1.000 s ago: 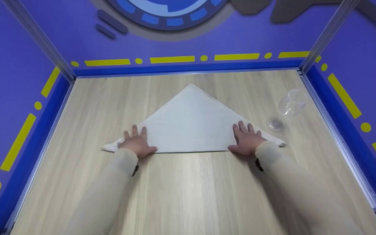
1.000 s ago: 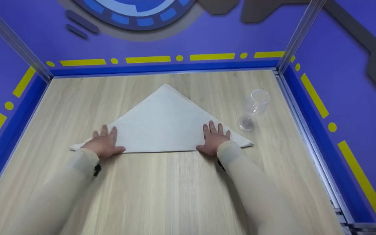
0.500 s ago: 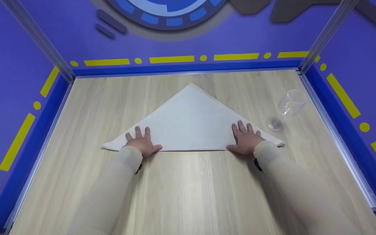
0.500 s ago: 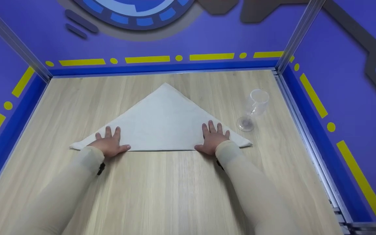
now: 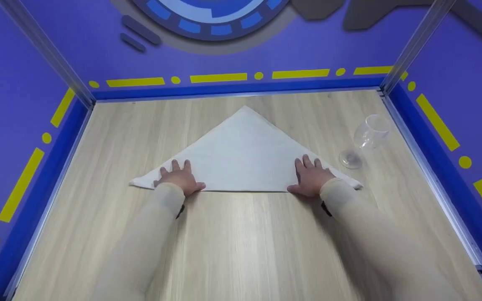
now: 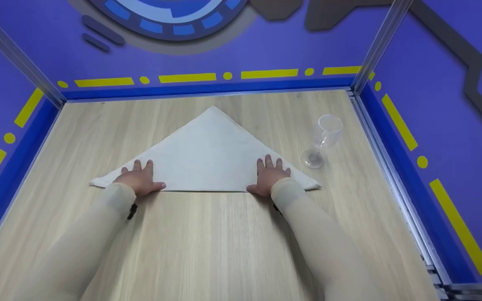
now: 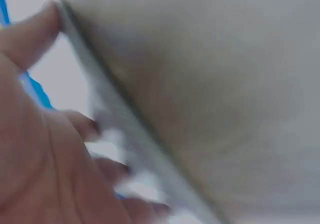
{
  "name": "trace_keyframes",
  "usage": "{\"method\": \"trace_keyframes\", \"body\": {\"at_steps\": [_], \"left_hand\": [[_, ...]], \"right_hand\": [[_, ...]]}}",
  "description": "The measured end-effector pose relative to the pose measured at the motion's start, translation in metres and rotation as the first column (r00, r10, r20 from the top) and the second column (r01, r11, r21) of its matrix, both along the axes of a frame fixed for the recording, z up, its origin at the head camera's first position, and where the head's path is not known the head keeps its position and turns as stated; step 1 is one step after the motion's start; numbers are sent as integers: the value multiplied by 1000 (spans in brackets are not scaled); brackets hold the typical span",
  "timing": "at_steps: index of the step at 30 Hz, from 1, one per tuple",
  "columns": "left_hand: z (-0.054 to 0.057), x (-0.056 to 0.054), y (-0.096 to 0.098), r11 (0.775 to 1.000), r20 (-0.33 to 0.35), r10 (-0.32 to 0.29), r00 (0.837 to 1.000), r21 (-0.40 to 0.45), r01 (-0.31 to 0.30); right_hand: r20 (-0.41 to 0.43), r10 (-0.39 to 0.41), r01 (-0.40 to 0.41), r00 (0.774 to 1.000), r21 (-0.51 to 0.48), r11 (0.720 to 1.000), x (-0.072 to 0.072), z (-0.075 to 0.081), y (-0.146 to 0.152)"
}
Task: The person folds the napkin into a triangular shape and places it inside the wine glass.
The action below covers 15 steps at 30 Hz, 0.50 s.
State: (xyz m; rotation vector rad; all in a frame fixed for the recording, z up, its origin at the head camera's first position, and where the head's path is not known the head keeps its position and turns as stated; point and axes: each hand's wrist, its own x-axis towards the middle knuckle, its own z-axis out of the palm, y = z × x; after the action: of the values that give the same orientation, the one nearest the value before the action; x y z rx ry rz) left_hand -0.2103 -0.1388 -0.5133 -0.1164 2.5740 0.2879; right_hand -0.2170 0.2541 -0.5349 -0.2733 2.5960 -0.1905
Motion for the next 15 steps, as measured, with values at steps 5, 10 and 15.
{"method": "trace_keyframes", "body": {"at_steps": [5, 10, 15], "left_hand": [[2, 7, 35, 998, -48, -48, 998, 30, 50], [-4, 8, 53, 998, 7, -61, 998, 6, 61], [-4, 6, 53, 999, 27, -47, 999, 17, 47]], "right_hand": [[22, 15, -14, 1000, -23, 1000, -8, 6, -6], [38, 18, -16, 999, -45, 999, -10, 6, -8], [24, 24, -22, 999, -51, 998, -8, 4, -5]]}}
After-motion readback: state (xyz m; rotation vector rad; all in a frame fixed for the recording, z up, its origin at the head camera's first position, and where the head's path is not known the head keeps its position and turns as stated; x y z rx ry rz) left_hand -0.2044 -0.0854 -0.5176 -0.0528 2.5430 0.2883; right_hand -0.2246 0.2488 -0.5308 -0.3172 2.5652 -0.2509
